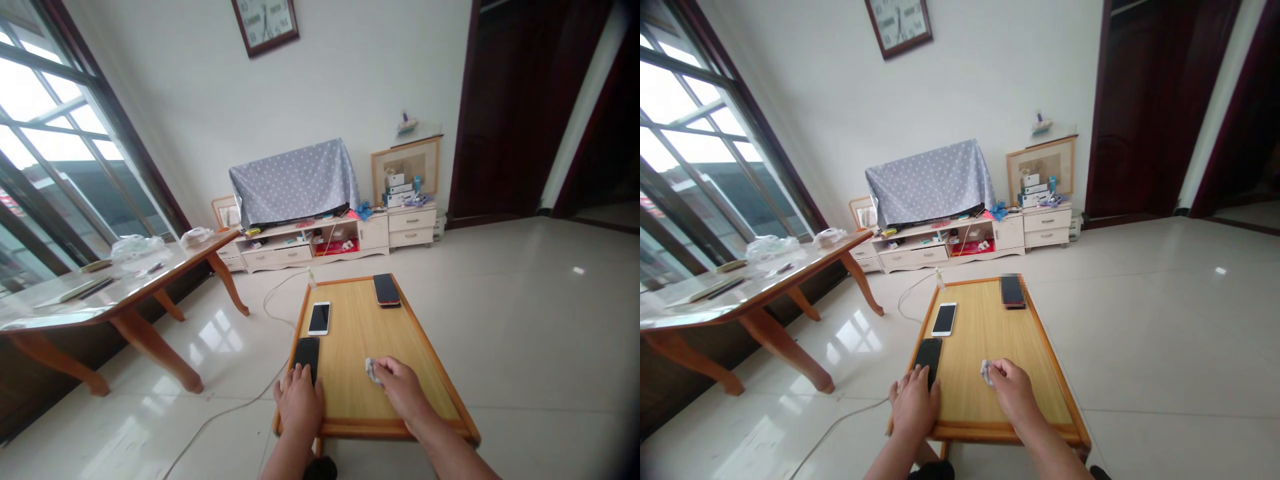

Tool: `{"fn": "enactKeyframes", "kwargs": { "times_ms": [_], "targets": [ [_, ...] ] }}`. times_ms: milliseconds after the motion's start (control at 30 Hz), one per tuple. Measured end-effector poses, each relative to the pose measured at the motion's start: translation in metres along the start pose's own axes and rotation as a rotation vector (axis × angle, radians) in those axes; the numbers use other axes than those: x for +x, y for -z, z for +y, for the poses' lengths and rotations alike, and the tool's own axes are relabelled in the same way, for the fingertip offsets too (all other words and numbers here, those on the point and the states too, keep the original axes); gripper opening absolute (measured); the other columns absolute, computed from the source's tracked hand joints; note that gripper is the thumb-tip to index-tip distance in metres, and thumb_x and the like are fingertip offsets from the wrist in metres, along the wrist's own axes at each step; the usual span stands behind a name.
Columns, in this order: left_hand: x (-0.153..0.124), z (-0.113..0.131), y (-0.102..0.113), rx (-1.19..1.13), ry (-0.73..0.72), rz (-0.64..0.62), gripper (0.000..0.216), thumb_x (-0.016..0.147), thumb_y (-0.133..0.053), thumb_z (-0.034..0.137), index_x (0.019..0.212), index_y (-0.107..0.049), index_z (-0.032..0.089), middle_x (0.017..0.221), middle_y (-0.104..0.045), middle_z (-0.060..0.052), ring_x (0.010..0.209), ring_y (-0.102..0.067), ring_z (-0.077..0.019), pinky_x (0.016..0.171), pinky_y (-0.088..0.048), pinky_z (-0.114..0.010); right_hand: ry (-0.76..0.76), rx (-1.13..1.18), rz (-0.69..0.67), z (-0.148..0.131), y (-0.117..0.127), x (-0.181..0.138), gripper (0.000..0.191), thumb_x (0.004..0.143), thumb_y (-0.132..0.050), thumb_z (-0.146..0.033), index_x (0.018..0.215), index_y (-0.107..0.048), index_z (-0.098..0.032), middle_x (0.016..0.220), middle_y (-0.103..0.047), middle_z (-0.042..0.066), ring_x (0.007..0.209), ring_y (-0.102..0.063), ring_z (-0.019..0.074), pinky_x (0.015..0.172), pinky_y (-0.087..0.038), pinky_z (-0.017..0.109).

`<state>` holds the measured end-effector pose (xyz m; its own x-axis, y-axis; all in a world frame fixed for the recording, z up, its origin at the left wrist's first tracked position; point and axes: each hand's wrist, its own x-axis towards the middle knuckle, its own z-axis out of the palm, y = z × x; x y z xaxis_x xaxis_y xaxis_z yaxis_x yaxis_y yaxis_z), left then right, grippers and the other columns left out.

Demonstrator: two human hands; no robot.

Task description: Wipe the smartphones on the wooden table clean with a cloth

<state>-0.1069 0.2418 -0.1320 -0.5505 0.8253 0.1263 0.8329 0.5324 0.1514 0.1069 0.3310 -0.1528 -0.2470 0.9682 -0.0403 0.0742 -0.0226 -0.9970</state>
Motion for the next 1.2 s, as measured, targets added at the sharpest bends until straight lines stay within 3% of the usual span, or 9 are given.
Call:
{"fn": "enactKeyframes", "kwargs": {
  "times_ms": [233,400,567,733,867,1000,1100,1200],
  "targets": [
    [-0.023,0.009,-0.006,-0.03,-0.136,-0.041,0.047,0.09,-0.048,0.036,0.134,-0.058,0.024,0.148,-0.051,-0.008,0.138,-0.039,-0.0285,0.116,-0.022,-0.046,-0.03,0.047,-0.007,0.004,0.0,0.0,0.042,0.081,-0.063,-0.057,0.083,-0.071,-0.016,0.067,-0.064,0.003,0.061,-0.051,0.0155,0.054,-0.035,0.025],
    [-0.023,0.013,-0.003,-0.023,-0.12,-0.053,0.054,0.089,-0.05,0.044,0.136,-0.054,0.016,0.145,-0.051,-0.013,0.134,-0.044,-0.0277,0.112,-0.031,-0.036,-0.036,0.083,0.002,0.0,0.004,-0.001,0.043,0.081,-0.064,-0.057,0.084,-0.072,-0.015,0.068,-0.064,0.003,0.061,-0.052,0.0154,0.054,-0.036,0.025],
    [-0.007,0.01,0.01,-0.059,-0.218,-0.224,0.04,0.088,-0.051,0.044,0.118,-0.061,0.019,0.118,-0.067,-0.013,0.107,-0.062,-0.0264,0.091,-0.045,-0.033,-0.017,0.085,0.008,-0.002,0.009,-0.003,0.043,0.082,-0.064,-0.058,0.083,-0.071,-0.016,0.067,-0.064,0.002,0.061,-0.052,0.015,0.054,-0.036,0.025],
    [0.01,0.003,0.021,-0.148,-0.185,-0.201,0.029,0.095,-0.038,0.039,0.098,-0.06,0.021,0.087,-0.07,-0.008,0.083,-0.066,-0.0218,0.076,-0.044,-0.031,0.006,0.079,0.014,-0.005,0.012,-0.005,0.042,0.083,-0.062,-0.058,0.082,-0.072,-0.016,0.067,-0.065,0.002,0.061,-0.053,0.0154,0.055,-0.036,0.025],
    [0.021,-0.006,0.027,-0.331,-0.14,-0.131,0.032,0.097,-0.032,0.037,0.087,-0.057,0.022,0.071,-0.063,-0.004,0.071,-0.062,-0.0195,0.071,-0.041,-0.03,0.013,0.079,0.017,-0.012,0.012,-0.007,0.044,0.08,-0.064,-0.06,0.079,-0.071,-0.017,0.065,-0.065,0.002,0.061,-0.054,0.0161,0.056,-0.037,0.026],
    [0.022,-0.01,0.027,-0.593,-0.098,-0.079,0.042,0.097,-0.027,0.048,0.083,-0.056,0.021,0.075,-0.061,-0.003,0.076,-0.059,-0.0187,0.071,-0.043,-0.029,0.005,0.087,0.014,-0.015,0.011,-0.009,0.044,0.079,-0.064,-0.06,0.076,-0.07,-0.017,0.063,-0.063,0.002,0.06,-0.053,0.0159,0.056,-0.037,0.026],
    [0.016,-0.006,0.022,-0.764,-0.073,-0.115,0.053,0.095,-0.025,0.058,0.088,-0.06,0.018,0.08,-0.062,-0.004,0.076,-0.059,-0.0179,0.067,-0.046,-0.027,-0.036,0.132,0.006,-0.014,0.01,-0.008,0.042,0.08,-0.064,-0.058,0.079,-0.07,-0.017,0.065,-0.063,0.002,0.061,-0.052,0.0152,0.054,-0.035,0.025],
    [0.007,0.003,0.019,-1.046,0.032,-0.203,0.055,0.089,-0.037,0.065,0.094,-0.064,0.017,0.083,-0.063,-0.003,0.074,-0.058,-0.0165,0.064,-0.047,-0.026,-0.106,0.192,0.0,-0.013,0.011,-0.006,0.04,0.08,-0.064,-0.056,0.083,-0.07,-0.016,0.07,-0.065,0.003,0.061,-0.052,0.0145,0.052,-0.033,0.024]
  ]
}}
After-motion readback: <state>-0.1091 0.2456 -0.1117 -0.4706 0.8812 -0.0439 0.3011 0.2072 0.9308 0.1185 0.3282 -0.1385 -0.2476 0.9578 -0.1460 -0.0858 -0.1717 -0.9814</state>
